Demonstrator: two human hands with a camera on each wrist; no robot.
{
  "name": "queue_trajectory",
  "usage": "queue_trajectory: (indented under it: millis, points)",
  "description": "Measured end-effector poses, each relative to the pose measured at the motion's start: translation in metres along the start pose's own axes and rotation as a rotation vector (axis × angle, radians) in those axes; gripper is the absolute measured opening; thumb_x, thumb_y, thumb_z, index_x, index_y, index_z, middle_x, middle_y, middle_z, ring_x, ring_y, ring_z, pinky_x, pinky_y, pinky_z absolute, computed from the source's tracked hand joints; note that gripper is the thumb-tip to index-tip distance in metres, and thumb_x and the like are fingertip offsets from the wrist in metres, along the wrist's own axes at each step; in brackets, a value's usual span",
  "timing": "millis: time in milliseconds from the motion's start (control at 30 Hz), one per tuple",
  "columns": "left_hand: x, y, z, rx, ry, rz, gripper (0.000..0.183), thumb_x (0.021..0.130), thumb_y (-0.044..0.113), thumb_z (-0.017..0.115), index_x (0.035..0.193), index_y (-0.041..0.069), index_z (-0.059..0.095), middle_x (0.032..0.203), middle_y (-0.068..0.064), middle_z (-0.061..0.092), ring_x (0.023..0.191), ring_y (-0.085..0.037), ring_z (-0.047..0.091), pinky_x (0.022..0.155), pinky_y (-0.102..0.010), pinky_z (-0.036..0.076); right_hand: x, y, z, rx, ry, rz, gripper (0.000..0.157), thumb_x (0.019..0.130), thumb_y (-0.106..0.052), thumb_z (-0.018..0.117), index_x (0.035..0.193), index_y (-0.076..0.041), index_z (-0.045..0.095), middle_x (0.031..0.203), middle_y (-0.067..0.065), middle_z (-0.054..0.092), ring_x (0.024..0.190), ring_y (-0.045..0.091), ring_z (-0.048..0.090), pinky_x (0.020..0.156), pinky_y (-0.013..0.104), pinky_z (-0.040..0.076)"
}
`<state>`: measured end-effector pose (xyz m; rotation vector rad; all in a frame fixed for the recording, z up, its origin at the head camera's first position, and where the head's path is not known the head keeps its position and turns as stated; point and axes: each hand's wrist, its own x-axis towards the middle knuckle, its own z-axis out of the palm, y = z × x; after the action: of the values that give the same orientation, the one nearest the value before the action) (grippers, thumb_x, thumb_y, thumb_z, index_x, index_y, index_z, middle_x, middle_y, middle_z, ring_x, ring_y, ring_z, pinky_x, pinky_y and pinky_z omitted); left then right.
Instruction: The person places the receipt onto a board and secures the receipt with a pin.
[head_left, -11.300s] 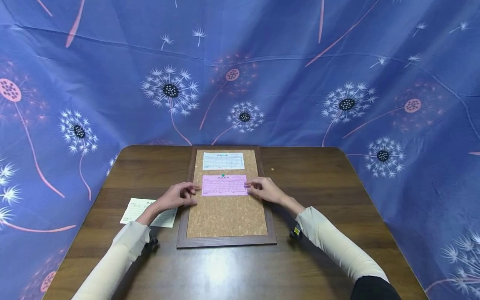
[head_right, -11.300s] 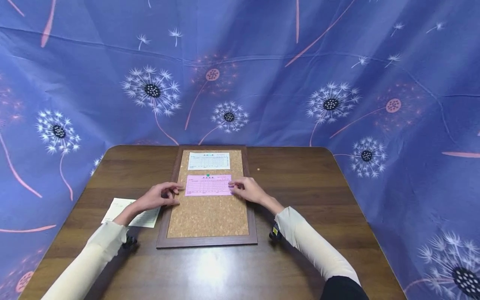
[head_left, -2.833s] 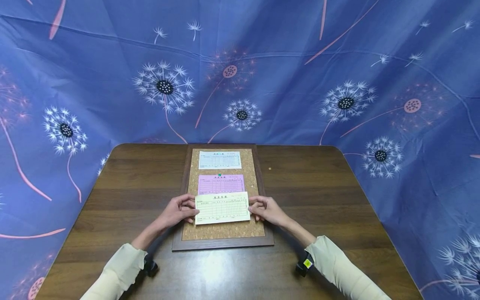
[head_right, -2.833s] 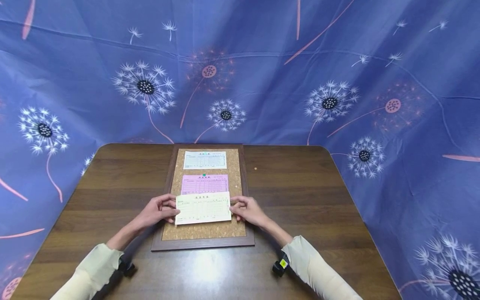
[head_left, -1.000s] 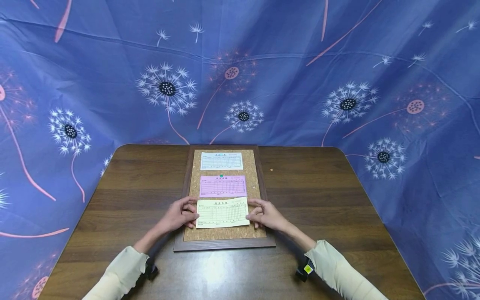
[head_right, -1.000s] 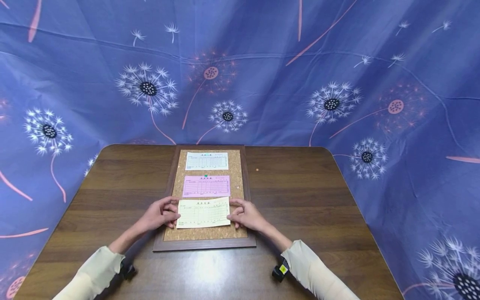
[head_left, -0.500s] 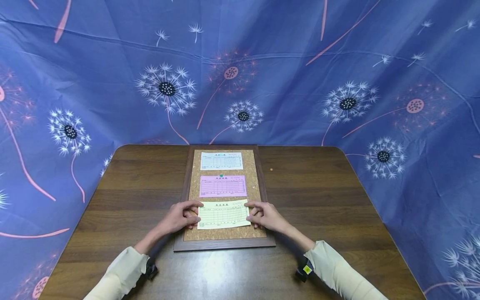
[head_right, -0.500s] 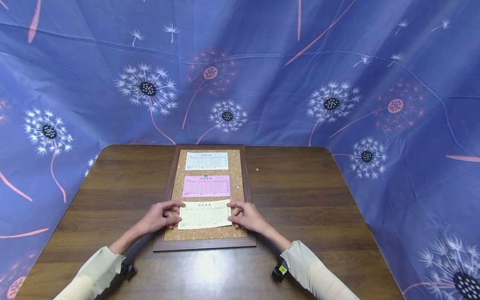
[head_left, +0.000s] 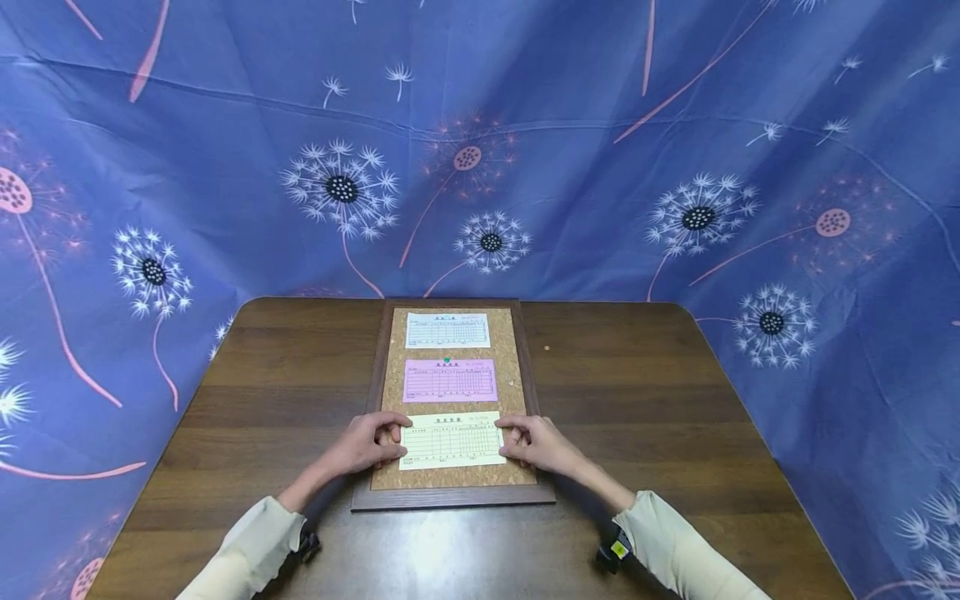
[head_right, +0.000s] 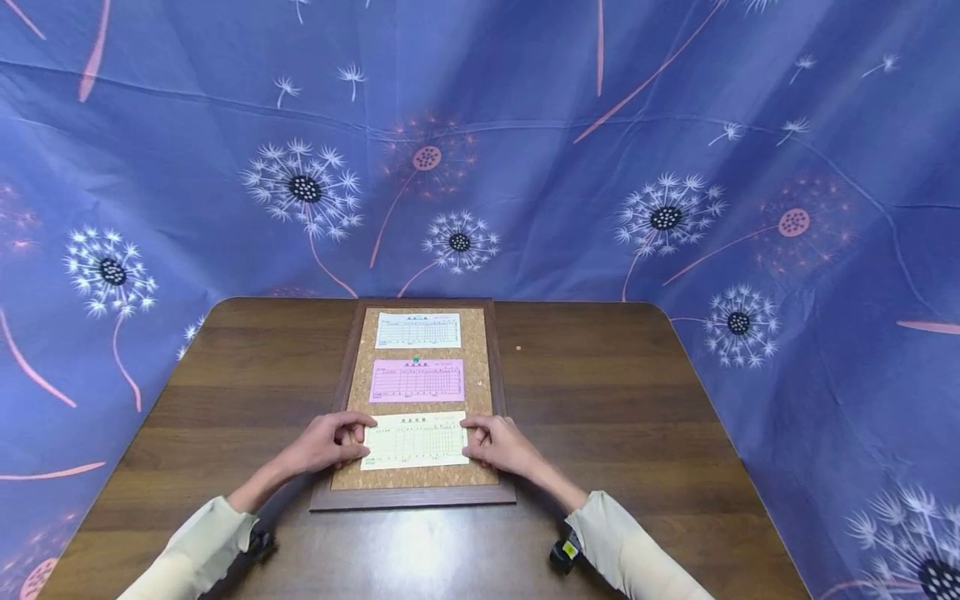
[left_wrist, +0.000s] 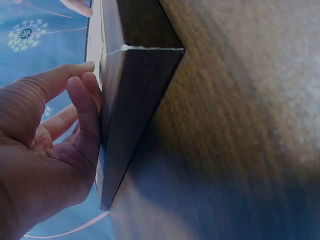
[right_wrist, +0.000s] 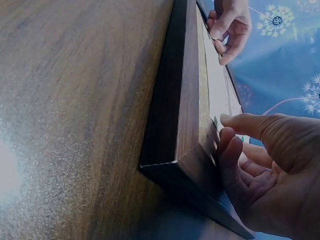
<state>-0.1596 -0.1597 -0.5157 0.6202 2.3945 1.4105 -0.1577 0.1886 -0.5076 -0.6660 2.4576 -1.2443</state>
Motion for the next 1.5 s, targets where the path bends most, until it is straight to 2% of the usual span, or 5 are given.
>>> queue_trajectory:
  millis: [200,367,800,1167,1500]
  points:
    - [0.003,-0.001,-0.001,0.057,0.032,0.025,0.041,0.081,0.000,0.078,0.118,-0.010,0.065,0.084,-0.009,0.063,0.061,0.002,0.049,0.055,-0.017,0.043,0.003,0.002,0.000,-0.062,0.014,-0.013,0.047,0.084,0.000,0.077,0.128,0.009,0.064,0.073,0.004,0.067,0.057,-0.002,0.049,0.052,0.017,0.043]
    - [0.004,-0.002,-0.003,0.086,0.033,0.003,0.047,0.078,0.003,0.082,0.120,-0.008,0.065,0.086,-0.010,0.063,0.063,0.001,0.049,0.057,-0.018,0.042,0.004,0.002,0.001,-0.086,0.014,0.003,0.048,0.083,-0.002,0.079,0.128,0.008,0.064,0.074,0.002,0.066,0.060,-0.002,0.050,0.054,0.017,0.044]
    - [0.001,-0.003,-0.003,0.084,0.054,-0.022,0.050,0.075,0.003,0.086,0.119,-0.007,0.066,0.085,-0.010,0.064,0.061,0.002,0.050,0.057,-0.018,0.043,0.014,0.007,-0.010,0.000,0.034,-0.017,0.037,0.089,0.000,0.073,0.124,0.010,0.066,0.074,0.009,0.070,0.054,0.000,0.053,0.049,0.018,0.046]
    - [0.001,-0.004,-0.001,0.064,0.040,-0.024,0.050,0.074,0.001,0.086,0.120,-0.007,0.066,0.086,-0.009,0.063,0.061,0.001,0.050,0.057,-0.018,0.043,0.035,0.035,-0.058,-0.016,0.208,-0.051,0.027,0.091,0.000,0.070,0.116,0.011,0.068,0.074,0.015,0.069,0.053,0.012,0.061,0.046,0.023,0.050]
    - [0.001,-0.001,0.002,0.034,0.030,-0.011,0.050,0.074,0.000,0.085,0.120,-0.007,0.065,0.087,-0.012,0.062,0.060,0.002,0.050,0.057,-0.018,0.043,0.063,0.069,-0.109,-0.108,0.382,0.111,0.027,0.093,-0.002,0.070,0.119,0.009,0.069,0.087,0.025,0.073,0.062,0.030,0.069,0.051,0.026,0.054]
